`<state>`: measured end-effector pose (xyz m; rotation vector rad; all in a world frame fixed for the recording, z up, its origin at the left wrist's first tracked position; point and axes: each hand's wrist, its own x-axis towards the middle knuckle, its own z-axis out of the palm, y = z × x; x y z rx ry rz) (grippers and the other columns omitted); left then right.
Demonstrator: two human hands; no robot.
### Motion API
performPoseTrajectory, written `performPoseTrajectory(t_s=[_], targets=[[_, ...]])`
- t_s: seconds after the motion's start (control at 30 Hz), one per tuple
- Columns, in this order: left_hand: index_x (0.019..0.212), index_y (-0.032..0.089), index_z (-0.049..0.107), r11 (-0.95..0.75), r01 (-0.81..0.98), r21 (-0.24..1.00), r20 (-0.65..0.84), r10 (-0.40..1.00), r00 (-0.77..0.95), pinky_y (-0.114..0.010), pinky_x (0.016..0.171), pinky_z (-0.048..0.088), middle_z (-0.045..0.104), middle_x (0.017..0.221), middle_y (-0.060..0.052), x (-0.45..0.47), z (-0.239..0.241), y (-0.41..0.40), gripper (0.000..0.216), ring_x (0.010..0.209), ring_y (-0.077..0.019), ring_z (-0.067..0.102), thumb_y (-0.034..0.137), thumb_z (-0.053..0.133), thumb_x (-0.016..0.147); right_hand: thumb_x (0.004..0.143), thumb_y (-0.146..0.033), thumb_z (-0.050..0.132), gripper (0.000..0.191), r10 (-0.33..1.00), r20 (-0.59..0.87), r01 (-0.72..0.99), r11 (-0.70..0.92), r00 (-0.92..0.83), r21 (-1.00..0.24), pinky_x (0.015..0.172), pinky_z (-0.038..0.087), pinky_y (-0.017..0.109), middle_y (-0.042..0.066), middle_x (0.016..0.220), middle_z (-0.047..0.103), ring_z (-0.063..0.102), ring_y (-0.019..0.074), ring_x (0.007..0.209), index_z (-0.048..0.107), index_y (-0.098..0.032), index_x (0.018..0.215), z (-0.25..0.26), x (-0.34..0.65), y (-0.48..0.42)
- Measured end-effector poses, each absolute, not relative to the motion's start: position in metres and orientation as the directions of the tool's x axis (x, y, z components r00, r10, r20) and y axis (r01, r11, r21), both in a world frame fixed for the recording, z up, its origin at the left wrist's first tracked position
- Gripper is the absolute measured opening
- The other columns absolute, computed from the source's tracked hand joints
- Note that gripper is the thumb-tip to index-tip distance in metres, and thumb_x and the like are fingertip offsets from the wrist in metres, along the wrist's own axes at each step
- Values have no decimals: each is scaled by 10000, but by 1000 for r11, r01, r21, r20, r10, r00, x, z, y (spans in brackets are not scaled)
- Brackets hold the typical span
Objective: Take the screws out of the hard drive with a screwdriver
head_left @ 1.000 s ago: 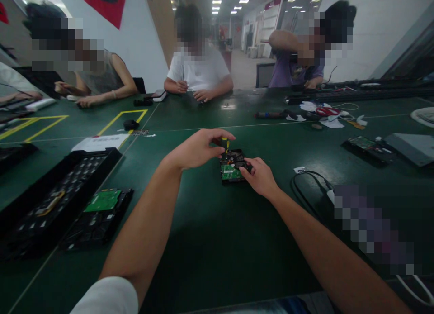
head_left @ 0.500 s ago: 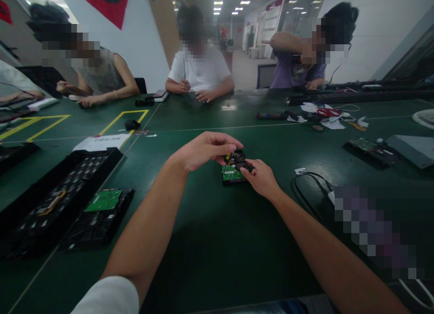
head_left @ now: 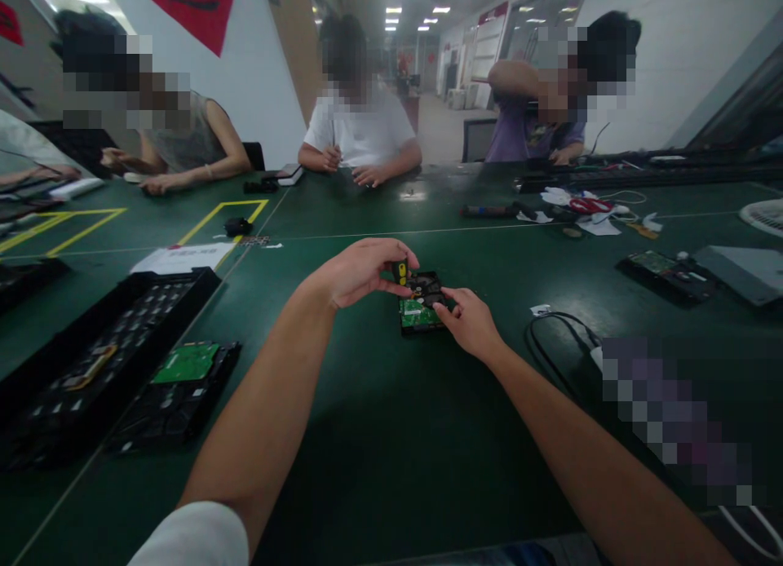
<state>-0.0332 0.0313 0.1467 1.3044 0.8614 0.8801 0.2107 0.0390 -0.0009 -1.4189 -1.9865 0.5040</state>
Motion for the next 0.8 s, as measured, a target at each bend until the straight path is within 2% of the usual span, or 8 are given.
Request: performPoseTrajectory(t_s=[0.13, 0.23, 0.43, 0.63, 0.8], targets=[[905, 138, 745, 39, -2, 999, -35, 925, 379, -345, 714, 650, 648, 1017, -108, -35, 148, 32, 178, 976, -222, 620, 288, 653, 873, 1016, -429, 601, 472, 933, 279, 689, 357, -228, -631, 718, 535, 351, 144, 1243, 650, 619, 143, 699, 659, -136, 1380, 0, 211, 38], [926, 160, 703, 55, -60, 997, -32, 940, 341, -341, 658, 634, 670, 947, -98, -32, 144, 34, 151, 913, -224, 658, 287, 639, 874, 1020, -447, 594, 483, 934, 274, 683, 356, -230, -638, 716, 537, 353, 145, 1251, 646, 622, 148, 711, 659, -139, 1386, 1, 212, 37], [897, 168, 663, 68, -124, 990, -21, 938, 345, -375, 713, 639, 685, 884, -92, -27, 138, 39, 141, 885, -221, 682, 296, 606, 890, 1018, -452, 597, 468, 934, 268, 688, 356, -238, -632, 723, 536, 347, 129, 1254, 645, 627, 148, 723, 657, -182, 1396, -1, 213, 39], [856, 167, 708, 5, -26, 1000, 4, 944, 330, -296, 671, 602, 676, 937, -72, -30, 137, 40, 265, 875, -181, 632, 431, 720, 866, 1021, -439, 594, 475, 932, 265, 680, 362, -247, -638, 690, 531, 337, 140, 1281, 644, 623, 139, 705, 647, -171, 1410, -2, 214, 40], [904, 170, 772, -14, 71, 997, -11, 943, 333, -242, 655, 571, 692, 1035, -86, -32, 141, 36, 269, 941, -181, 631, 433, 743, 857, 990, -430, 634, 460, 944, 223, 635, 329, -244, -699, 661, 522, 321, 133, 1275, 662, 616, 126, 677, 669, -179, 1374, 4, 215, 40]])
